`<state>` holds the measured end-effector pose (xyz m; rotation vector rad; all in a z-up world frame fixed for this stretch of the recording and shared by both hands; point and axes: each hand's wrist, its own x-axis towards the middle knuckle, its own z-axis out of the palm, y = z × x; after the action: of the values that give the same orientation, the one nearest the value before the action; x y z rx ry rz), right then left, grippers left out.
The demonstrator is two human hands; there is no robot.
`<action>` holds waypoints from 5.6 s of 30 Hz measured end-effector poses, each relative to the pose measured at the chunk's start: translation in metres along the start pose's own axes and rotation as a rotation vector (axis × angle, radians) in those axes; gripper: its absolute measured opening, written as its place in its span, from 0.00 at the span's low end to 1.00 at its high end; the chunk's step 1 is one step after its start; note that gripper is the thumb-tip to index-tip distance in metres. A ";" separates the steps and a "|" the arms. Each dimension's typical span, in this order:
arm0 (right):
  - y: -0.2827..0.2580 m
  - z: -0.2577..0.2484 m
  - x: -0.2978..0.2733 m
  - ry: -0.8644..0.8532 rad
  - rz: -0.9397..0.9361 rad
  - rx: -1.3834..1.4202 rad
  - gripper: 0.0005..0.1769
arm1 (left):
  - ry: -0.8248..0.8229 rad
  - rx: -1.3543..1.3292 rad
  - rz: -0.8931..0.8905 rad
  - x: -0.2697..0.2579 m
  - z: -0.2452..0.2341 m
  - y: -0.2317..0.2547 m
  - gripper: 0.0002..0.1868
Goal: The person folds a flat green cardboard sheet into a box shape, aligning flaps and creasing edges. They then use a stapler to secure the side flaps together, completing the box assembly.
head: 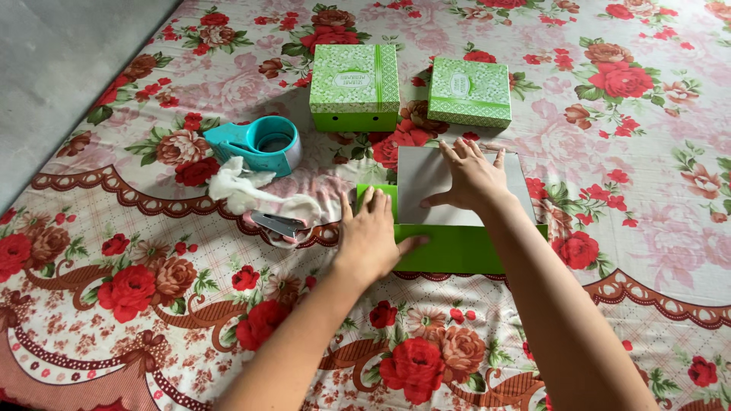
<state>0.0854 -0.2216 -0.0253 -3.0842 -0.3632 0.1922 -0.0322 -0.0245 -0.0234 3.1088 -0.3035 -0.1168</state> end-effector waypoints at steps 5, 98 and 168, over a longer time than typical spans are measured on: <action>-0.027 0.022 -0.017 0.276 -0.190 -0.189 0.57 | 0.161 -0.196 -0.044 -0.010 0.028 0.007 0.55; -0.086 0.035 -0.073 0.729 -0.199 0.470 0.26 | 0.502 -1.138 0.007 0.055 0.069 -0.054 0.15; 0.046 0.069 -0.019 0.546 0.593 0.660 0.20 | 0.511 -0.614 0.108 0.007 -0.057 -0.087 0.27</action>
<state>0.0691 -0.2694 -0.0936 -2.3551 0.5287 -0.4270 -0.0046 0.0600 0.0309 2.3965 -0.3355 0.4825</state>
